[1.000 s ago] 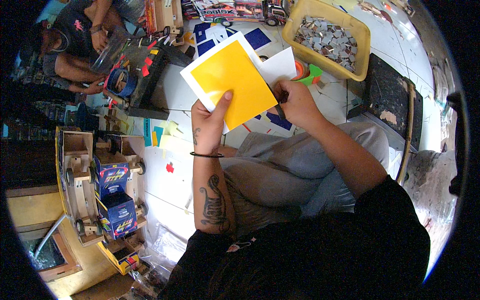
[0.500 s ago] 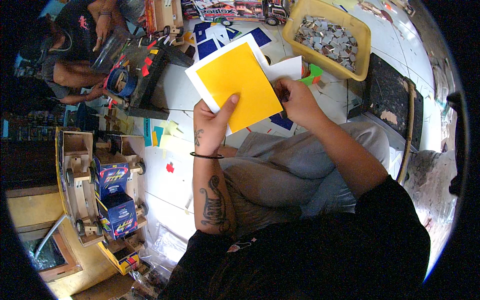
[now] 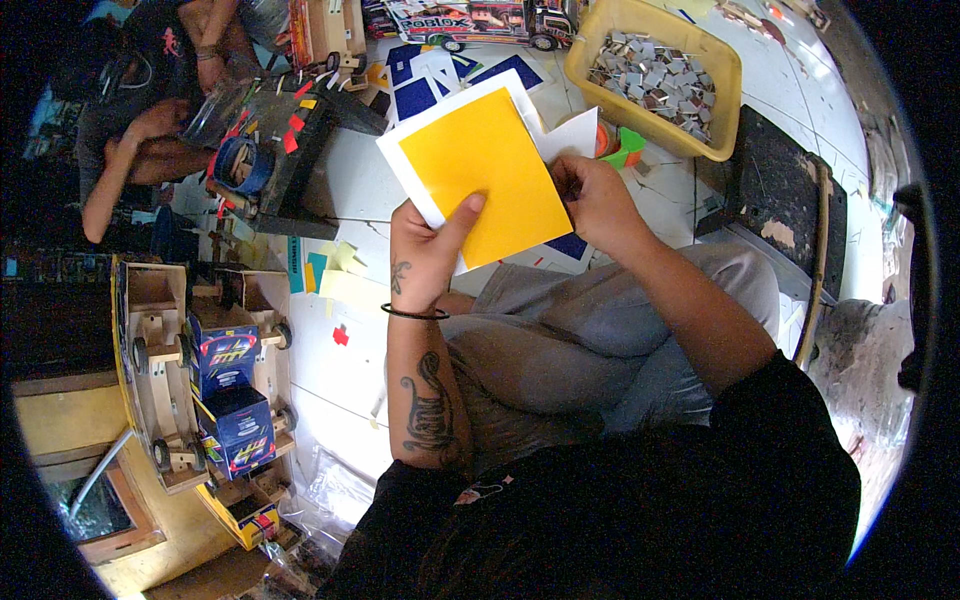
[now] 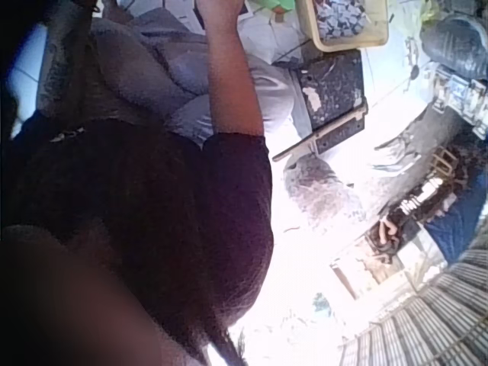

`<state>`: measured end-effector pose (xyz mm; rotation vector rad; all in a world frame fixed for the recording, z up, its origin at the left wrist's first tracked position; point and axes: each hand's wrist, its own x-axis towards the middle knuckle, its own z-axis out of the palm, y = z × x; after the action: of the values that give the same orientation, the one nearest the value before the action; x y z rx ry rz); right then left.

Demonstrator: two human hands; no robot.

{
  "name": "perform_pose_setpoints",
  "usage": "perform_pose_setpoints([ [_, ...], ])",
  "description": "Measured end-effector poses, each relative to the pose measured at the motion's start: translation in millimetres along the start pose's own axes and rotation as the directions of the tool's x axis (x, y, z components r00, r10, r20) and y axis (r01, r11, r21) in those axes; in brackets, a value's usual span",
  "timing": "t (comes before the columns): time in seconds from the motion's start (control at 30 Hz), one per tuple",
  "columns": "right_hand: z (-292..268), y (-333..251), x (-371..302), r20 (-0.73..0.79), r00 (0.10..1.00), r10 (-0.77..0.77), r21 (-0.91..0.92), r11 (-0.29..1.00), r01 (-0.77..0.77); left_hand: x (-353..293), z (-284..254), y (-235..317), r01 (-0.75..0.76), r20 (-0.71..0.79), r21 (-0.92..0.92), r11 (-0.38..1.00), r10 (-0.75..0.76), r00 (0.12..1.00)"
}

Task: The person sits on the floor and uses scissors to cut shapes from yellow and blue paper sheets. They trim the edges of the yellow sheet and then cut a rectangular piece from a blue sheet with text on it.

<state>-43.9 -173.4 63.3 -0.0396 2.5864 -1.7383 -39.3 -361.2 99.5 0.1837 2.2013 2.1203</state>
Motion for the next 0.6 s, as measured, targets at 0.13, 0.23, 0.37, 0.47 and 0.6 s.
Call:
perform_pose_setpoints([
  [0.13, 1.4, 1.9, 0.6, -0.038, 0.999, -0.033, 0.015, 0.999, 0.034, 0.6, 0.3, -1.5, -0.012, 0.029, 0.015, 1.0, 0.011, 1.0],
  [0.23, 1.2, 4.1, 0.5, -0.026, 1.0, -0.005, -0.003, 1.0, 0.005, 0.6, -0.1, -1.8, -0.009, 0.032, 0.009, 1.0, 0.009, 0.999],
  [0.37, 2.5, 7.6, 1.4, -0.033, 0.999, -0.031, -0.005, 1.0, 0.031, 0.8, -0.4, -1.8, -0.007, 0.033, 0.02, 1.0, 0.007, 0.999],
  [0.47, 4.3, 11.4, 2.2, -0.049, 0.998, -0.029, 0.015, 0.999, 0.029, 0.6, 0.2, -2.1, -0.015, 0.039, -0.008, 1.0, 0.015, 0.999],
  [0.6, 5.6, 15.2, 3.7, -0.061, 0.998, -0.035, 0.067, 0.997, 0.039, 0.8, 0.0, -2.6, 0.001, 0.062, 0.006, 1.0, -0.002, 0.998],
])
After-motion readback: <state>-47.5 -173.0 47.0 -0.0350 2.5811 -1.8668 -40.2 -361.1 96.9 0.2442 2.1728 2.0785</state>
